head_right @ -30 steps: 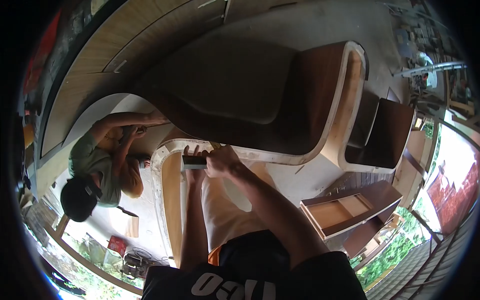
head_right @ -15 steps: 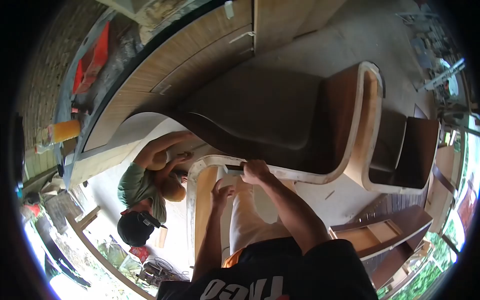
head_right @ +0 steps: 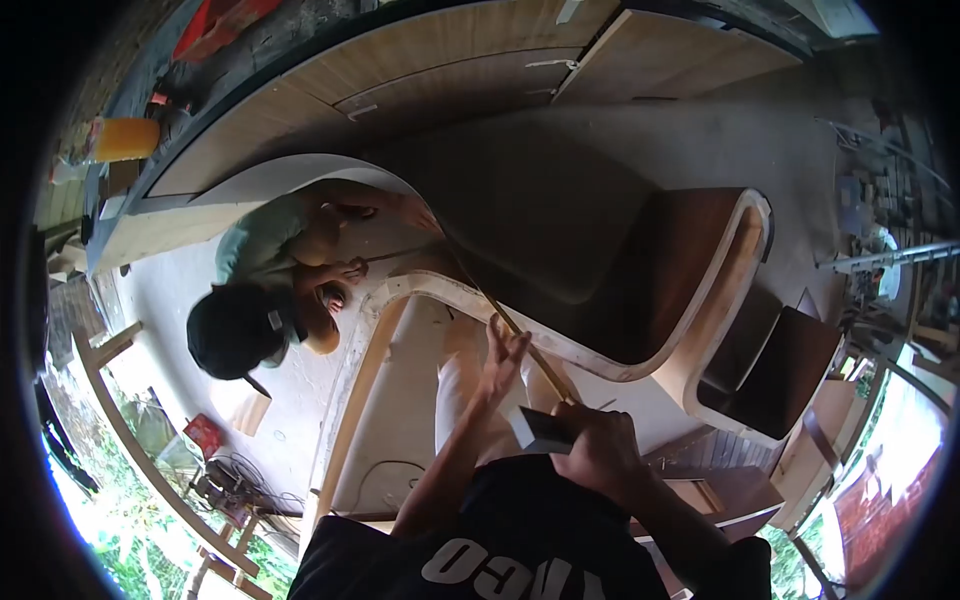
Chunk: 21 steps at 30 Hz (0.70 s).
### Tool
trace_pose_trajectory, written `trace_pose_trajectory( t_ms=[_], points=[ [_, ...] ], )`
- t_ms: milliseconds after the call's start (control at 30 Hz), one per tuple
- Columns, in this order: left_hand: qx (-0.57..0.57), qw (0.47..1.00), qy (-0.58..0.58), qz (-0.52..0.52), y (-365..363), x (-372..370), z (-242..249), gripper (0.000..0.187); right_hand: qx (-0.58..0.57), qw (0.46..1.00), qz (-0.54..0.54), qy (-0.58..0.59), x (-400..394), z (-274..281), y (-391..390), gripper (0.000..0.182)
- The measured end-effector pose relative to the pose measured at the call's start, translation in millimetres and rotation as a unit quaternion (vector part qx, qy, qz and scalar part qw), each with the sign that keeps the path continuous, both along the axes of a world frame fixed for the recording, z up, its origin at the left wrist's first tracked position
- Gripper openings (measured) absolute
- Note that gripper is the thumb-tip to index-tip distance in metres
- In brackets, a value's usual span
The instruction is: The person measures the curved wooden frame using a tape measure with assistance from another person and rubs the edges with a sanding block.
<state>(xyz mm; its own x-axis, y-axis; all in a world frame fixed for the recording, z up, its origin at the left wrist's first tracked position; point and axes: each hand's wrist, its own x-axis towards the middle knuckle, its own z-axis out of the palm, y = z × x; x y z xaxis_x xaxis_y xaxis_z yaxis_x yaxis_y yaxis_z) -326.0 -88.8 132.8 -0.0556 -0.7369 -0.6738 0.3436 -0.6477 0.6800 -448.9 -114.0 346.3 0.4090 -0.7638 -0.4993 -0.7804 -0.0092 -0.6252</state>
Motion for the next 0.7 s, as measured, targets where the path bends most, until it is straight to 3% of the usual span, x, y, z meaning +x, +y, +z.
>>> trace_pose_trajectory(
  t_ms=[67, 133, 167, 233, 267, 333, 367, 433, 533, 567, 600, 700],
  points=[
    [0.017, 0.999, -0.007, 0.044, -8, -14, 8, 0.071, -0.071, 0.996, -0.018, 0.043, 7, 7, -9, 0.046],
    [0.072, 0.996, -0.052, 0.027, -16, -15, 14, 0.071, -0.147, 0.983, -0.092, -0.057, 9, -18, 5, 0.053],
    [0.036, 0.995, -0.084, 0.026, -16, -16, 7, 0.073, -0.174, 0.982, -0.066, 0.018, 7, -27, 16, 0.049],
    [0.003, 0.981, -0.189, 0.047, -7, -15, -31, 0.074, -0.219, 0.972, -0.051, -0.063, 27, -37, -4, 0.039],
    [0.098, 0.983, -0.155, 0.009, -7, -6, -36, 0.076, -0.216, 0.972, -0.052, -0.07, 30, -55, -4, 0.023],
    [0.053, 0.933, -0.354, -0.036, 6, -8, -75, 0.077, -0.154, 0.987, -0.034, -0.045, 30, -100, 10, 0.015],
    [0.063, 0.95, -0.304, -0.013, 0, -1, -79, 0.08, -0.185, 0.982, -0.032, -0.026, 39, -105, 1, 0.012],
    [-0.049, 0.952, -0.3, 0.045, -3, 4, -108, 0.081, -0.167, 0.985, -0.047, 0.003, 51, -104, -12, 0.012],
    [-0.028, 0.973, -0.228, 0.027, 14, 7, -133, 0.085, -0.175, 0.981, -0.084, -0.031, 53, -119, -16, 0.012],
    [-0.035, 0.966, -0.255, 0.011, 23, 7, -149, 0.089, -0.15, 0.987, -0.062, -0.01, 53, -123, -12, 0.014],
    [-0.051, 0.944, -0.325, 0.023, 20, 7, -136, 0.093, -0.153, 0.986, -0.066, -0.02, 55, -126, -9, 0.015],
    [0.046, 0.97, -0.237, -0.005, 9, 20, -109, 0.091, -0.182, 0.98, -0.07, -0.042, 56, -152, 4, 0.017]
  ],
)
